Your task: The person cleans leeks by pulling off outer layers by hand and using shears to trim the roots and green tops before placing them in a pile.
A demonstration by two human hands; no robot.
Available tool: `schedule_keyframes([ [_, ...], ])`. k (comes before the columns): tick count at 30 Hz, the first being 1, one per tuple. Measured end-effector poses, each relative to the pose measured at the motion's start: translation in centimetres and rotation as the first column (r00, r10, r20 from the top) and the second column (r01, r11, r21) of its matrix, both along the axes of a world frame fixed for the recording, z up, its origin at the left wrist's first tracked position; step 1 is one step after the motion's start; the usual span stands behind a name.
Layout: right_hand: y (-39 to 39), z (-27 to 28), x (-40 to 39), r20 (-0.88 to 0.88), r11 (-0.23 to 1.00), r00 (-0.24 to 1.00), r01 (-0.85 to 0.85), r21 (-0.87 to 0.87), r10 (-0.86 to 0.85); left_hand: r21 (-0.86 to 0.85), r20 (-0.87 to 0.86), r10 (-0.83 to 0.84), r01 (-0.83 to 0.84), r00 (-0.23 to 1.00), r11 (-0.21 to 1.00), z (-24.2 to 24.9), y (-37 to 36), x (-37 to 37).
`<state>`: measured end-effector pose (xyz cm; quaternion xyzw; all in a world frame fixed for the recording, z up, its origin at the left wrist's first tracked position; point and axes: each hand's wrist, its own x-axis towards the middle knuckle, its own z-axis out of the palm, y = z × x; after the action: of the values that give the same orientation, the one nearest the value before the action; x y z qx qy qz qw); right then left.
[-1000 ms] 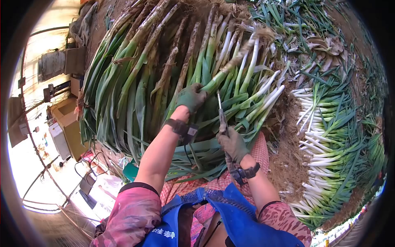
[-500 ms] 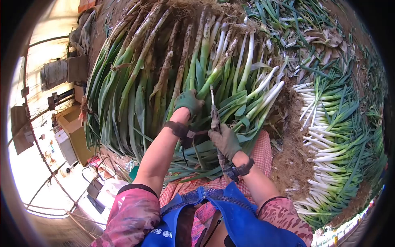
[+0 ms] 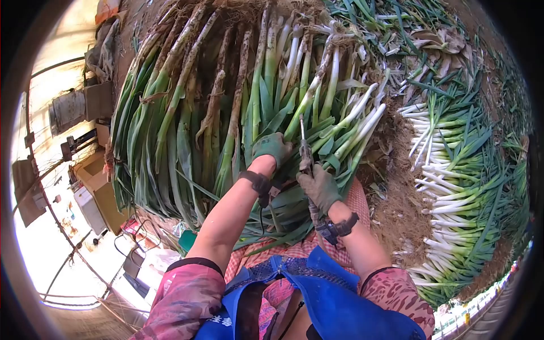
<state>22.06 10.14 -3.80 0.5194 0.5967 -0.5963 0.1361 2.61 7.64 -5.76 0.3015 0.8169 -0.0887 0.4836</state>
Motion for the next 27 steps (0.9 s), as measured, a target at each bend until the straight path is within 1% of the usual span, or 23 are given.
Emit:
schedule_keyframes([
  [1,-0.1,-0.1,0.0,0.019,1.0,1.0,-0.021,0.007,0.02,-0.007,-0.007,-0.009,0.009,1.0,1.0,0.1,0.1,-0.1],
  [2,0.7,-0.9,-0.6,0.012,0.999,1.0,0.029,-0.016,-0.029,-0.01,0.0,-0.008,0.008,1.0,1.0,0.2,0.2,-0.1],
  [5,4.2,-5.1,-2.9,0.063,0.991,0.992,0.114,-0.066,-0.11,-0.008,0.005,-0.004,0.004,1.0,1.0,0.5,0.1,0.0],
  [7,6.6,-7.3,-4.4,0.111,0.981,0.991,0.05,0.186,-0.071,0.006,-0.011,0.007,-0.007,1.0,1.0,0.6,-0.1,0.2],
  [9,9.6,-9.5,-4.9,0.062,0.99,0.992,0.107,0.091,-0.113,-0.042,0.082,0.005,-0.001,0.997,0.999,-0.3,-1.2,-0.1],
  [10,10.6,-10.0,-5.0,0.056,0.991,0.992,0.112,0.076,-0.116,-0.064,0.127,0.006,0.002,0.992,0.998,-0.4,-1.6,-0.4],
  [13,10.4,-8.8,-4.1,0.12,0.991,0.993,-0.018,0.134,0.002,-0.068,0.163,-0.028,0.04,0.986,0.997,1.0,-3.0,-0.5],
  [14,10.5,-8.4,-4.0,0.138,0.987,0.986,-0.11,0.121,0.093,-0.073,0.196,0.011,0.003,0.981,0.997,1.8,-3.1,-0.5],
  [17,11.6,-9.5,-4.0,0.154,0.954,0.983,-0.141,0.263,0.103,0.011,0.228,0.023,-0.026,0.973,1.0,1.5,-4.4,-0.1],
  [19,14.9,-10.2,-5.4,0.144,0.968,0.981,-0.157,0.197,0.13,0.002,0.237,0.033,-0.035,0.971,0.999,0.9,-4.8,0.8],
  [21,17.7,-12.9,-6.6,0.146,0.964,0.974,-0.198,0.176,0.173,-0.028,0.215,0.02,-0.014,0.976,1.0,1.3,-4.6,1.9],
  [23,18.6,-12.9,-7.5,0.211,0.948,0.962,-0.223,0.226,0.176,-0.074,0.17,-0.015,0.028,0.985,0.997,2.6,-3.7,3.1],
  [24,18.9,-12.4,-7.7,0.246,0.939,0.953,-0.238,0.25,0.176,-0.08,0.162,-0.014,0.028,0.987,0.996,2.4,-3.9,3.5],
  [27,17.9,-10.1,-6.5,0.266,0.941,0.945,-0.255,0.222,0.193,-0.028,0.104,-0.018,0.021,0.994,0.999,1.6,-4.7,4.2],
])
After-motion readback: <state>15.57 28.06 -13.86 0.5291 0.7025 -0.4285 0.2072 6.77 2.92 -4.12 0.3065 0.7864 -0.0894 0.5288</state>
